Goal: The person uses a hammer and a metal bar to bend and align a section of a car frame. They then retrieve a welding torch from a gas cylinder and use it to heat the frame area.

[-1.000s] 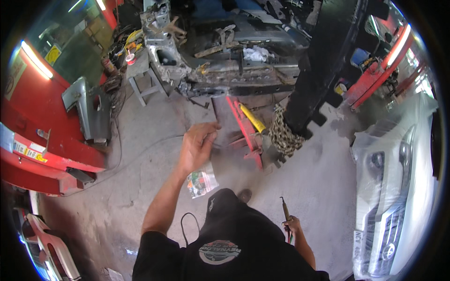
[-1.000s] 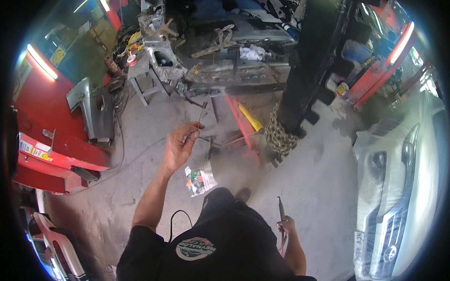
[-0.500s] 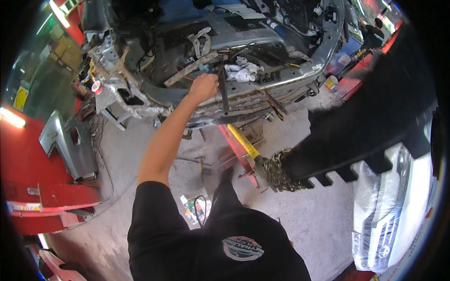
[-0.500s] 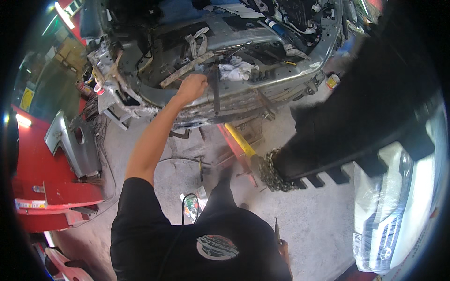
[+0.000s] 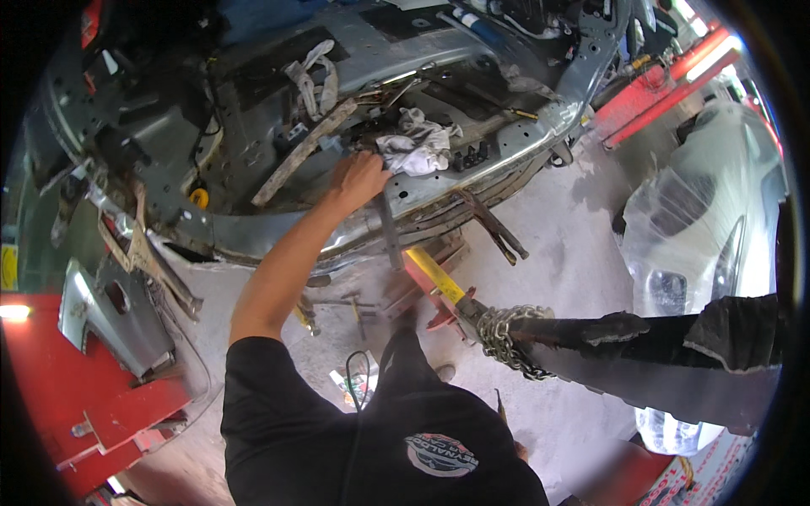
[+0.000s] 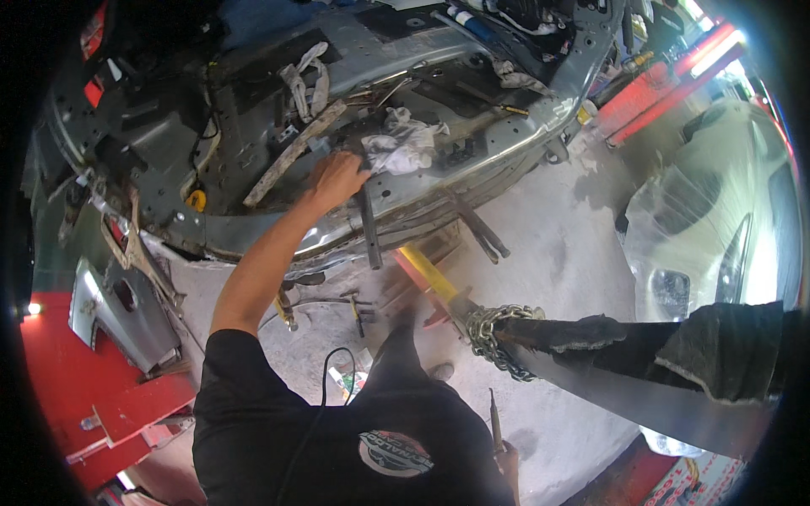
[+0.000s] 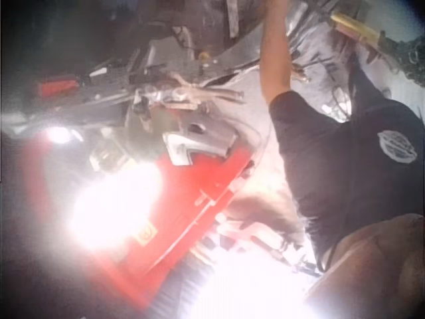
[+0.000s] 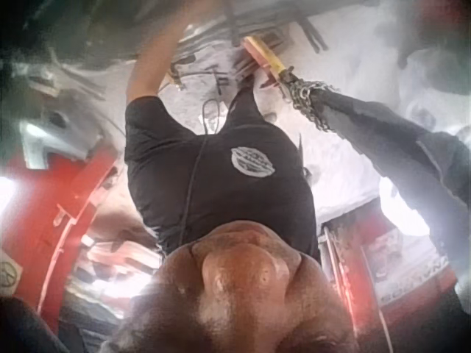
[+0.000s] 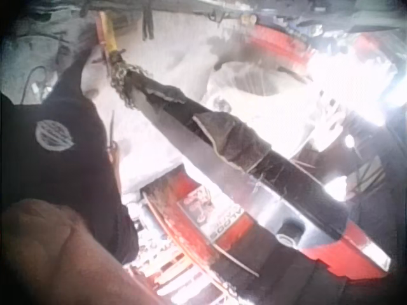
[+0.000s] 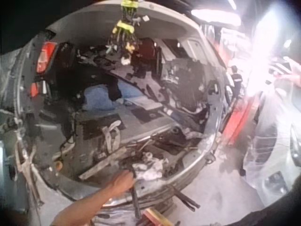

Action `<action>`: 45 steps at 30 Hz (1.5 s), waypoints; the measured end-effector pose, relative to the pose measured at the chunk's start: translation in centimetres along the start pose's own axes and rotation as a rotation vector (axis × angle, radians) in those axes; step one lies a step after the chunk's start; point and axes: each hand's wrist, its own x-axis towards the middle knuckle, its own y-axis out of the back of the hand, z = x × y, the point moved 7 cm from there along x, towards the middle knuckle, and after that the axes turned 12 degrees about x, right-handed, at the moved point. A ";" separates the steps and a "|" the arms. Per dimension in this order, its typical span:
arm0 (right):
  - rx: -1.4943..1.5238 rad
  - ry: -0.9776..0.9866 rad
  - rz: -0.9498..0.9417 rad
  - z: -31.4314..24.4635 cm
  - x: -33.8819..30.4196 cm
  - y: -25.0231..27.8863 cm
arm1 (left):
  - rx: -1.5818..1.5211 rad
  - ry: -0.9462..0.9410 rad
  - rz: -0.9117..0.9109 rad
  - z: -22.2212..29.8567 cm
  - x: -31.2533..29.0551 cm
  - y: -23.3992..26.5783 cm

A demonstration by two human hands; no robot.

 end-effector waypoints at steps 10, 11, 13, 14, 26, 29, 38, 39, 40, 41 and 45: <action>0.329 -0.064 0.013 -3.6 -2.8 -1.8 | -0.346 -0.087 0.078 2.3 11.8 -8.7; 0.241 0.014 -0.020 -4.5 -1.8 -1.0 | -0.554 0.100 0.266 -2.7 12.9 -11.9; 0.128 0.106 -0.008 -4.0 -3.2 -1.9 | -0.727 0.161 0.290 -3.4 13.9 -5.9; 0.138 0.087 -0.010 -4.1 -2.5 -1.8 | -0.831 0.254 0.384 -6.9 14.2 -4.7; 0.134 0.091 -0.065 1.0 2.1 -3.1 | -1.558 -0.053 0.757 -11.4 7.8 17.4; 0.141 0.221 -0.056 -0.5 2.3 -2.8 | -1.642 0.040 0.798 -9.0 5.9 20.4; 0.030 0.104 -0.018 -5.7 0.4 -2.3 | -0.828 0.204 0.409 -7.6 10.1 12.9; -0.003 0.138 -0.005 -4.4 0.5 -2.2 | -0.427 0.245 0.351 -6.7 10.3 10.9; -0.041 0.181 -0.002 -3.7 1.3 -2.1 | -0.326 0.154 0.156 -7.0 11.3 5.8; 0.007 0.128 -0.013 -4.1 1.4 -2.3 | -0.218 0.055 -0.039 -7.0 12.3 1.6; 0.183 -0.100 0.013 -7.4 -2.6 -2.4 | 0.048 -0.050 0.138 0.3 13.6 -1.5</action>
